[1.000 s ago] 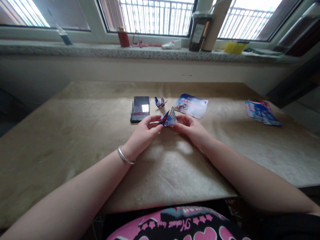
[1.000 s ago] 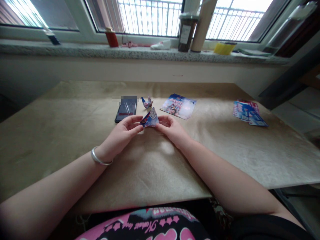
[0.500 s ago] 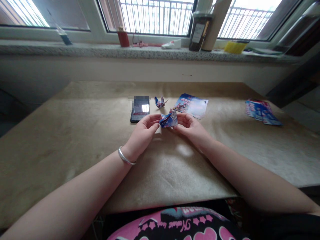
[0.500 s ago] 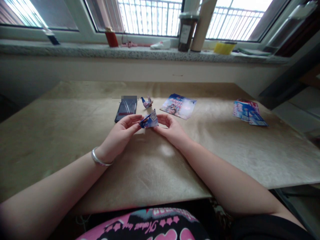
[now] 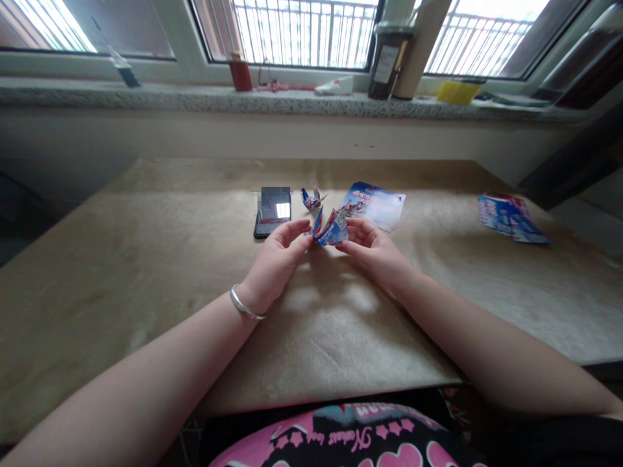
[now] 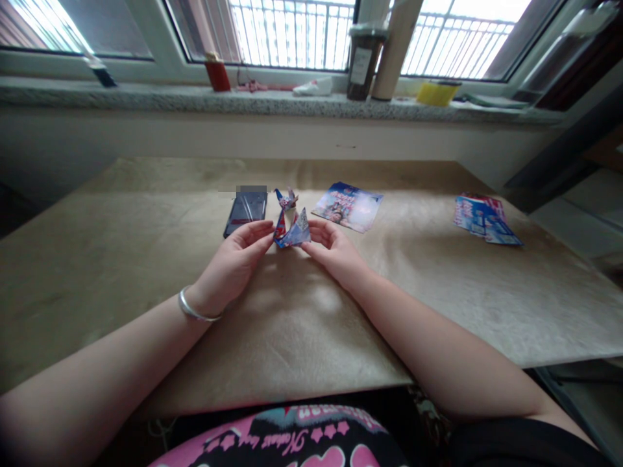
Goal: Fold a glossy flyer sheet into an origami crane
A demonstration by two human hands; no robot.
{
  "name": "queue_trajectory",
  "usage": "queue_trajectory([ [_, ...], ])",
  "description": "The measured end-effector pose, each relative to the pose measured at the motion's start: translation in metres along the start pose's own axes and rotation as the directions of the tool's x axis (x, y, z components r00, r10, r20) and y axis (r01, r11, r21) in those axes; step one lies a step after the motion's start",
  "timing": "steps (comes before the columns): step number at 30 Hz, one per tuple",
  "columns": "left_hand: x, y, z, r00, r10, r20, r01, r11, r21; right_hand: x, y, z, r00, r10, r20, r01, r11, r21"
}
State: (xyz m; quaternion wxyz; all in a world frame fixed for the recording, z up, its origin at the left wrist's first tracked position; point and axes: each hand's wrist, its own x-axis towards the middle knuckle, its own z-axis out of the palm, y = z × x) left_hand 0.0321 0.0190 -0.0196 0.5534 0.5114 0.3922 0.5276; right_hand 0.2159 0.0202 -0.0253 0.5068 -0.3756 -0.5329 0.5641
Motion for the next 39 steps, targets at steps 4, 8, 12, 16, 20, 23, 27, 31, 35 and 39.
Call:
queue_trajectory([
  [4,0.0027,-0.0044,-0.0020,1.000,0.004,0.024,-0.004,1.000,-0.003,0.0001,-0.0016,0.0020,1.000,-0.007,-0.026,0.008,0.999,0.051],
  [8,0.0023,-0.0043,-0.0008,0.998,-0.066,-0.002,0.065,0.988,-0.137,-0.0004,-0.0026,0.0023,0.999,0.015,-0.029,-0.013,0.998,0.067],
  [12,0.0004,-0.0005,0.0026,0.983,-0.181,-0.023,0.165,0.937,-0.309,-0.0009,-0.0001,0.0008,0.999,0.043,-0.030,-0.041,0.997,0.065],
  [16,-0.0006,0.0027,0.0040,0.972,-0.236,-0.005,0.217,0.903,-0.371,-0.0020,0.0008,0.0003,0.995,0.068,-0.067,-0.065,0.997,0.038],
  [20,-0.0011,0.0023,0.0031,0.969,-0.241,0.053,0.244,0.907,-0.342,-0.0025,-0.0029,0.0015,0.986,0.135,-0.094,-0.133,0.991,0.034],
  [23,-0.0010,0.0001,0.0029,0.975,-0.217,0.048,0.221,0.931,-0.290,-0.0019,-0.0048,0.0011,0.979,0.174,-0.107,-0.169,0.984,0.059],
  [27,-0.0002,-0.0018,0.0034,0.979,-0.205,0.002,0.196,0.935,-0.294,-0.0012,-0.0050,-0.0007,0.971,0.199,-0.134,-0.188,0.978,0.088],
  [31,-0.0009,-0.0013,0.0026,0.973,-0.229,0.016,0.224,0.935,-0.275,-0.0001,-0.0037,-0.0010,0.971,0.194,-0.142,-0.179,0.978,0.110],
  [35,-0.0027,-0.0007,0.0011,0.973,-0.230,-0.016,0.222,0.954,-0.204,0.0022,-0.0005,-0.0011,0.962,0.192,-0.195,-0.167,0.977,0.135],
  [39,-0.0034,-0.0001,0.0020,0.984,-0.171,-0.044,0.160,0.970,-0.185,0.0037,0.0005,-0.0022,0.966,0.188,-0.176,-0.169,0.979,0.118],
])
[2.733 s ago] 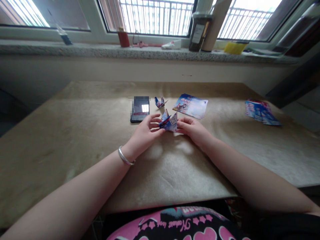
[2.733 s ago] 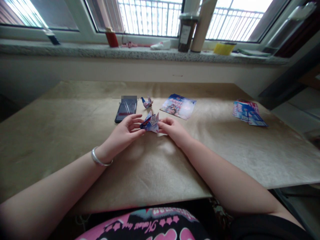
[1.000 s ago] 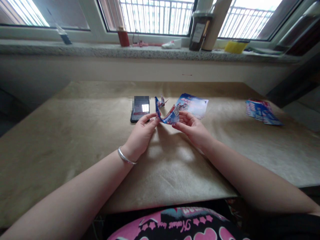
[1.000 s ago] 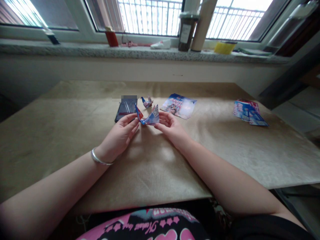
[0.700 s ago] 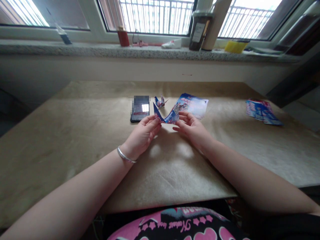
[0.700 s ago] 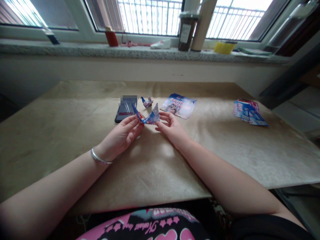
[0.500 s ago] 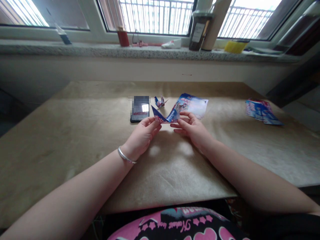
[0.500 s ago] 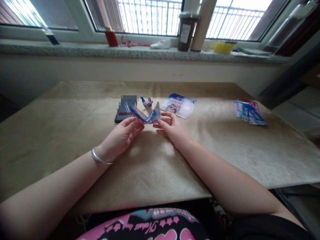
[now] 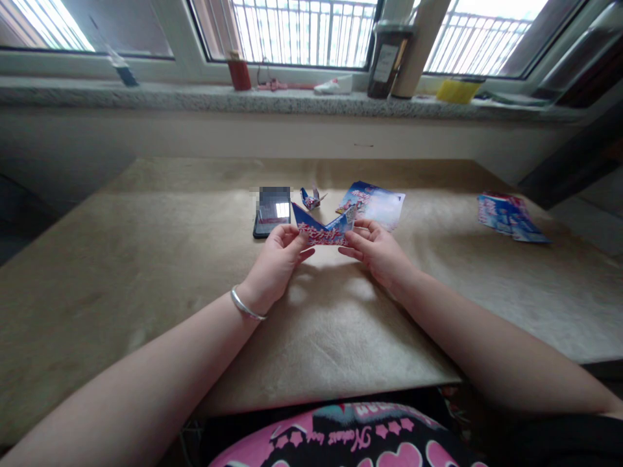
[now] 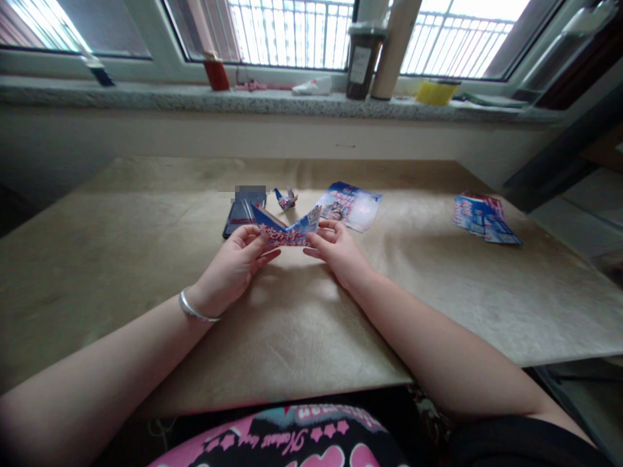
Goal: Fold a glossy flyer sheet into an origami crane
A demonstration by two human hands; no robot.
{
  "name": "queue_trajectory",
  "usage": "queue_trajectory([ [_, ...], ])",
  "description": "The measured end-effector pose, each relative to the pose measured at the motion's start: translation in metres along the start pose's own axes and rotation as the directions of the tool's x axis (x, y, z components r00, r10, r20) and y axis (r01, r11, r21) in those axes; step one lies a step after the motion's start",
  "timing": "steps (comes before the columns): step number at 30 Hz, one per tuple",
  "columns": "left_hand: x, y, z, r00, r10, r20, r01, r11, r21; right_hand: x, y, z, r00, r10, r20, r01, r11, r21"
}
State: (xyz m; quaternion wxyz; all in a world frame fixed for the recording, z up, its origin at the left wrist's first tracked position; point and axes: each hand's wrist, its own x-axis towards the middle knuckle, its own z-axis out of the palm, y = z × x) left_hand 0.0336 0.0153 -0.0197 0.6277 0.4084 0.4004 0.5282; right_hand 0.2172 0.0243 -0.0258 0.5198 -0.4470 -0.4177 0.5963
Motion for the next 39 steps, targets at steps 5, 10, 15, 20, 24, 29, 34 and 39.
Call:
queue_trajectory([
  [5,0.0016,-0.0010,0.0013,0.998,0.055,-0.041,-0.056,0.998,-0.025,-0.0007,-0.0001,0.0006,0.996,-0.044,0.073,0.050,0.996,-0.077],
  [10,0.0026,-0.0005,0.0010,0.994,0.107,0.008,-0.107,0.993,0.059,-0.0024,-0.0004,0.0025,0.994,-0.088,0.070,0.093,0.993,-0.077],
  [15,0.0011,0.0011,0.0025,0.988,0.143,0.055,-0.146,0.986,0.074,-0.0021,-0.0019,0.0018,0.995,-0.091,0.048,0.095,0.991,-0.089],
  [20,0.0000,0.0014,0.0024,0.992,0.113,0.059,-0.117,0.991,0.068,-0.0015,0.0011,0.0019,0.993,-0.050,0.105,0.060,0.994,-0.096],
  [24,-0.0005,0.0022,0.0020,0.997,0.059,0.047,-0.063,0.996,0.070,-0.0023,0.0008,0.0024,0.996,-0.017,0.092,0.026,0.995,-0.098],
  [29,-0.0020,0.0031,0.0025,0.997,0.026,0.079,-0.031,0.997,0.072,-0.0029,-0.0037,0.0022,0.999,0.009,0.054,-0.003,0.993,-0.119],
  [34,-0.0026,0.0037,0.0021,0.995,0.028,0.091,-0.038,0.993,0.110,-0.0025,-0.0032,0.0014,0.999,-0.020,0.049,0.026,0.990,-0.140],
  [39,0.0001,0.0022,-0.0001,0.996,0.035,0.086,-0.048,0.987,0.151,-0.0008,-0.0017,0.0003,0.997,-0.029,0.070,0.039,0.989,-0.142],
])
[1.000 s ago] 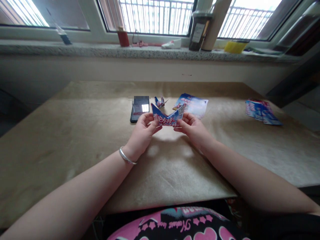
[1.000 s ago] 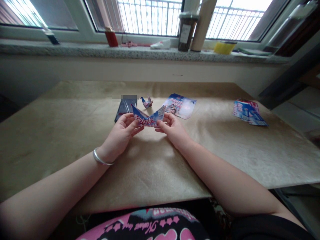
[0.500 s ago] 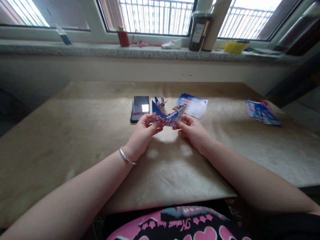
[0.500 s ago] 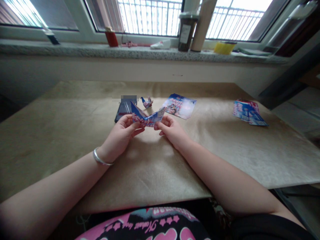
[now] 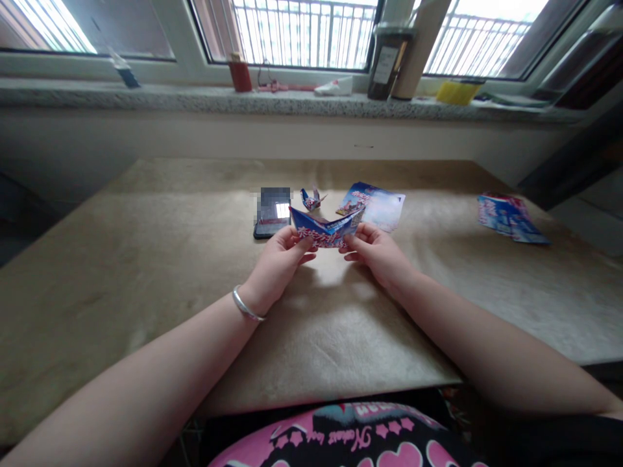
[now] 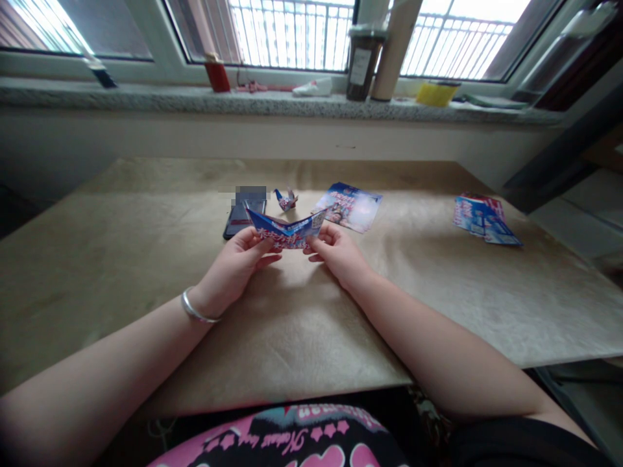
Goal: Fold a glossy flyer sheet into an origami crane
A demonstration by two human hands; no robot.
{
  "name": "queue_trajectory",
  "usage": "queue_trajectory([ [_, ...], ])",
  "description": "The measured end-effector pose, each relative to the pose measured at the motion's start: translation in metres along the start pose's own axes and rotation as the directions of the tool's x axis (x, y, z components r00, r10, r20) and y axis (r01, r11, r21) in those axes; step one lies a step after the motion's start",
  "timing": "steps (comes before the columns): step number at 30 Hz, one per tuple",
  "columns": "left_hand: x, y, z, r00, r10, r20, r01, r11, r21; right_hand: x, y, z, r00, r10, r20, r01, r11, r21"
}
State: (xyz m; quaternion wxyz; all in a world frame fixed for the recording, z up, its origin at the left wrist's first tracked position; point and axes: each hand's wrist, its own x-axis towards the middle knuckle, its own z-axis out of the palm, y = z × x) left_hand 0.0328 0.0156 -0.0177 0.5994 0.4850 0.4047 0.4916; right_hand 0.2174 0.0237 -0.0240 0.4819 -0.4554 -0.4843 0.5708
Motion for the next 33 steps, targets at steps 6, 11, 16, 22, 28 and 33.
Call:
queue_trajectory([
  [6,0.0029,-0.0020,-0.0018,0.993,0.109,0.042,-0.113,0.988,0.104,0.0018,0.0004,-0.0012,1.000,-0.006,0.011,0.006,1.000,-0.019],
  [11,0.0026,-0.0024,-0.0011,0.978,0.185,0.099,-0.202,0.957,0.210,0.0019,0.0006,-0.0018,0.996,-0.084,0.016,0.085,0.994,-0.063],
  [16,0.0040,-0.0060,-0.0009,0.974,0.198,0.110,-0.220,0.947,0.233,0.0004,0.0009,0.0007,0.991,-0.117,0.066,0.123,0.987,-0.101],
  [22,0.0037,-0.0054,0.0003,0.982,0.143,0.126,-0.167,0.963,0.209,-0.0001,0.0005,0.0016,0.986,-0.155,0.069,0.165,0.970,-0.178],
  [28,0.0017,-0.0041,0.0000,0.979,0.141,0.147,-0.181,0.933,0.310,0.0002,0.0041,0.0021,0.971,-0.196,0.137,0.220,0.957,-0.190],
  [33,-0.0014,-0.0019,0.0016,0.974,0.126,0.188,-0.187,0.915,0.357,0.0002,0.0092,0.0013,0.953,-0.243,0.181,0.282,0.930,-0.237],
])
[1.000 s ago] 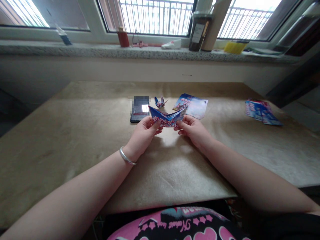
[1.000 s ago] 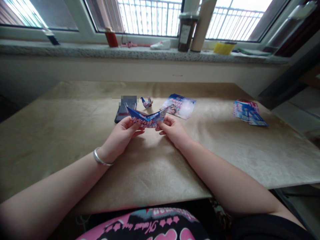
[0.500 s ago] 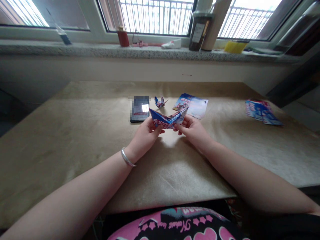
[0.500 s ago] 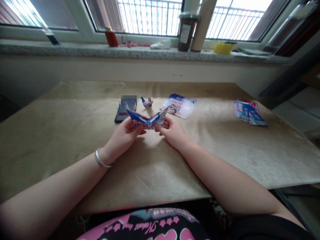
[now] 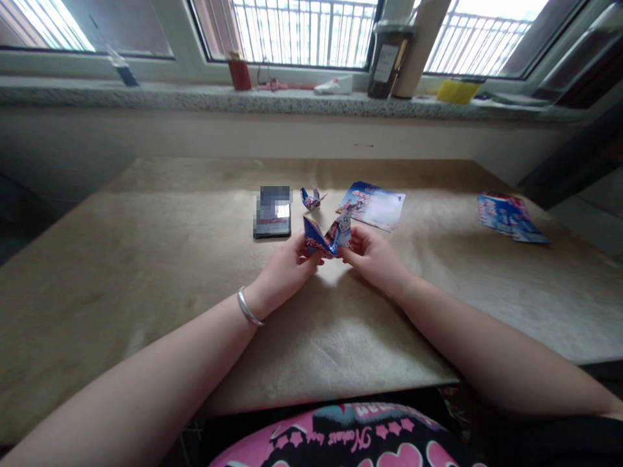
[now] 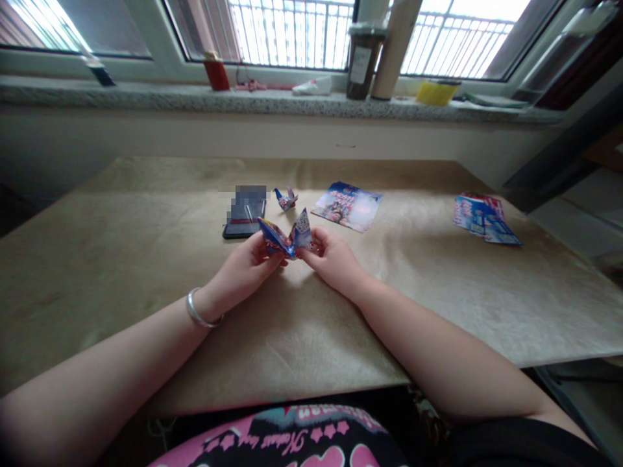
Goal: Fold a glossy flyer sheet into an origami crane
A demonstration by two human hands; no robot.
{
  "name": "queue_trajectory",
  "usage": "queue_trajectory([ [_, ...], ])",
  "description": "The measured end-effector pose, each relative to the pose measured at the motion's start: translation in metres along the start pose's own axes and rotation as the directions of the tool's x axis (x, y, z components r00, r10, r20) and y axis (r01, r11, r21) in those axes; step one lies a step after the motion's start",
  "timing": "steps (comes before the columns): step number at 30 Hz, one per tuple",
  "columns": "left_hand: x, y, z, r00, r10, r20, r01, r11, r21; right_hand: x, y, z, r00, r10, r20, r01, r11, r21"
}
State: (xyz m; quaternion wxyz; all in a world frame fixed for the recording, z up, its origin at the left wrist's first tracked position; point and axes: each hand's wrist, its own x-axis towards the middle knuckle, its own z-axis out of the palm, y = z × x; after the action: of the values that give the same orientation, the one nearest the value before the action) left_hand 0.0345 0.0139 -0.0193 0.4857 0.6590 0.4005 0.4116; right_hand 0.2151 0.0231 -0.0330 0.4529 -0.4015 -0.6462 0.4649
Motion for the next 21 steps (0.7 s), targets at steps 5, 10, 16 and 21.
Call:
queue_trajectory([
  [5,0.001,-0.004,0.000,0.999,0.008,0.045,-0.004,0.997,-0.076,0.000,-0.001,0.001,0.998,0.042,0.049,-0.045,0.997,0.062],
  [10,0.003,-0.009,0.000,0.998,-0.001,0.067,0.008,0.994,-0.109,0.000,0.000,0.002,0.995,0.068,0.075,-0.076,0.992,0.102],
  [16,0.003,-0.008,0.000,0.995,-0.004,0.102,0.014,0.995,-0.101,-0.001,0.007,0.003,0.994,0.037,0.103,-0.037,0.999,0.001],
  [21,0.003,-0.007,0.001,0.991,0.033,0.127,-0.019,0.993,-0.113,-0.003,0.005,0.010,0.993,0.031,0.116,-0.044,0.993,0.114],
])
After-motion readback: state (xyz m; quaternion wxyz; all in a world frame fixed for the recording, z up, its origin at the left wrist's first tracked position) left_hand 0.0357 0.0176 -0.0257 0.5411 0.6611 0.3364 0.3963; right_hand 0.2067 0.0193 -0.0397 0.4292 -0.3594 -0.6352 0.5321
